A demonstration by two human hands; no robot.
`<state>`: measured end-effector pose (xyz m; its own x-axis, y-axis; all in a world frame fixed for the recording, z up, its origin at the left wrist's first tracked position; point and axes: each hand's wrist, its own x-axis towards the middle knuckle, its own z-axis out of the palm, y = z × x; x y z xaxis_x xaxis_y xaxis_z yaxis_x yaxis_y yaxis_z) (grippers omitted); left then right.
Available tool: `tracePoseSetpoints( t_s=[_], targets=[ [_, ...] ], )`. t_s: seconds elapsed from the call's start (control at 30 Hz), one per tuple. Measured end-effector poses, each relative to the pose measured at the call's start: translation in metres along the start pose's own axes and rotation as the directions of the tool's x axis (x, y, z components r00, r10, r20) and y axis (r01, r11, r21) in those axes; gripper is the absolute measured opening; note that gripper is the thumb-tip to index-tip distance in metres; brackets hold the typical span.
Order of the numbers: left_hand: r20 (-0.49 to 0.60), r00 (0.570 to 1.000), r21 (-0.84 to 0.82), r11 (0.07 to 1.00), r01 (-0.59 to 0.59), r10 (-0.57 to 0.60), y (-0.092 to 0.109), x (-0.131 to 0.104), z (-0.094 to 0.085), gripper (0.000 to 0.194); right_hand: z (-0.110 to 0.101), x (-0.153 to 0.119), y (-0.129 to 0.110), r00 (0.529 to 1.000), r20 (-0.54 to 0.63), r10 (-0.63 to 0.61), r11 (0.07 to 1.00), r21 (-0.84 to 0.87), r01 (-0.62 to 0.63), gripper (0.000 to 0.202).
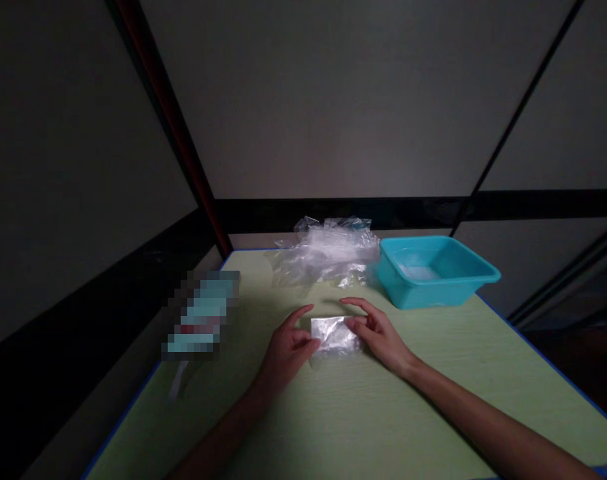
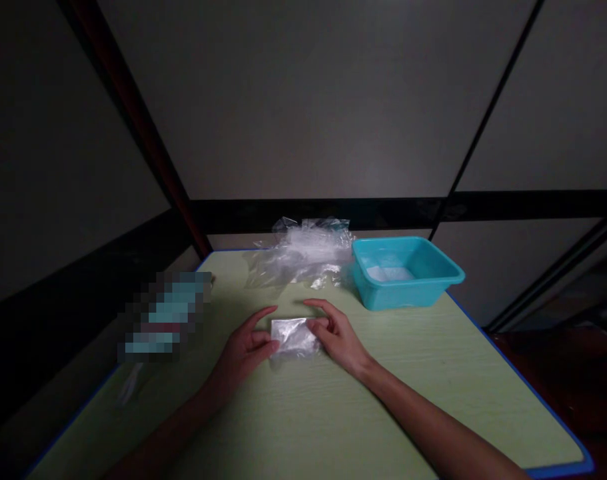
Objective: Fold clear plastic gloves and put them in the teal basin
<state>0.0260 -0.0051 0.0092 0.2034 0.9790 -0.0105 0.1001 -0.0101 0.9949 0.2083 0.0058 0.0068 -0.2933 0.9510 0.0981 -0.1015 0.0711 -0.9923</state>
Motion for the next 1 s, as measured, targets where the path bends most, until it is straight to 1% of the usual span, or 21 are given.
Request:
tracePoseSetpoints(
  t_s=[0.07, 0.17, 0.23, 0.3, 0.43, 0.53, 0.67, 0.77, 0.9, 1.0],
  targets=[
    [-0.005, 1.0, -0.034, 0.999, 0.014, -0.015, 0.001, 0.0, 0.0, 0.065, 0.001, 0.0, 0.0, 1.0, 0.025, 0.011, 1.0, 0.003, -0.011, 0.041],
    [0.003, 1.0, -0.071, 0.997, 0.03, -0.03, 0.0, 0.001, -0.001, 0.069, 0.002, 0.0, 0.001, 0.999, 0.04, 0.016, 0.998, -0.053, -0.014, 0.03],
    [0.012, 0.999, -0.077, 0.996, 0.033, -0.032, -0.001, 0.002, -0.001, 0.071, 0.002, -0.001, 0.003, 0.999, 0.033, -0.002, 0.992, -0.125, 0.006, 0.023],
    [0.022, 0.999, -0.075, 0.997, 0.028, -0.026, -0.003, 0.002, -0.001, 0.072, 0.002, -0.001, 0.005, 1.0, 0.012, -0.017, 0.983, -0.185, 0.018, 0.021],
    [0.044, 0.999, -0.07, 0.997, -0.008, 0.011, -0.005, 0.002, 0.0, 0.073, 0.001, -0.001, 0.007, 1.0, -0.017, -0.008, 0.973, -0.229, 0.004, 0.022],
    [0.038, 0.999, -0.081, 0.997, -0.009, 0.013, -0.003, 0.002, 0.002, 0.068, 0.001, -0.001, 0.007, 1.0, -0.021, -0.011, 0.972, -0.236, 0.006, 0.021],
    [0.045, 0.998, -0.059, 0.997, 0.054, -0.051, -0.001, 0.001, 0.002, 0.051, 0.002, 0.0, 0.007, 1.0, -0.006, -0.016, 0.972, -0.233, 0.014, 0.021],
    [0.033, 0.997, -0.02, 0.998, 0.064, -0.064, -0.002, 0.001, 0.002, 0.041, 0.003, 0.0, 0.009, 1.0, -0.001, -0.016, 0.976, -0.216, 0.016, 0.02],
    [0.001, 0.998, -0.014, 0.998, 0.057, -0.057, -0.004, 0.002, 0.001, 0.036, 0.003, 0.0, 0.011, 1.0, 0.011, 0.012, 0.987, -0.159, -0.01, 0.021],
    [-0.009, 0.998, -0.024, 0.998, 0.065, -0.065, -0.003, 0.002, 0.0, 0.038, 0.003, 0.0, 0.011, 0.999, 0.024, 0.044, 0.994, -0.104, -0.041, 0.024]
  ],
)
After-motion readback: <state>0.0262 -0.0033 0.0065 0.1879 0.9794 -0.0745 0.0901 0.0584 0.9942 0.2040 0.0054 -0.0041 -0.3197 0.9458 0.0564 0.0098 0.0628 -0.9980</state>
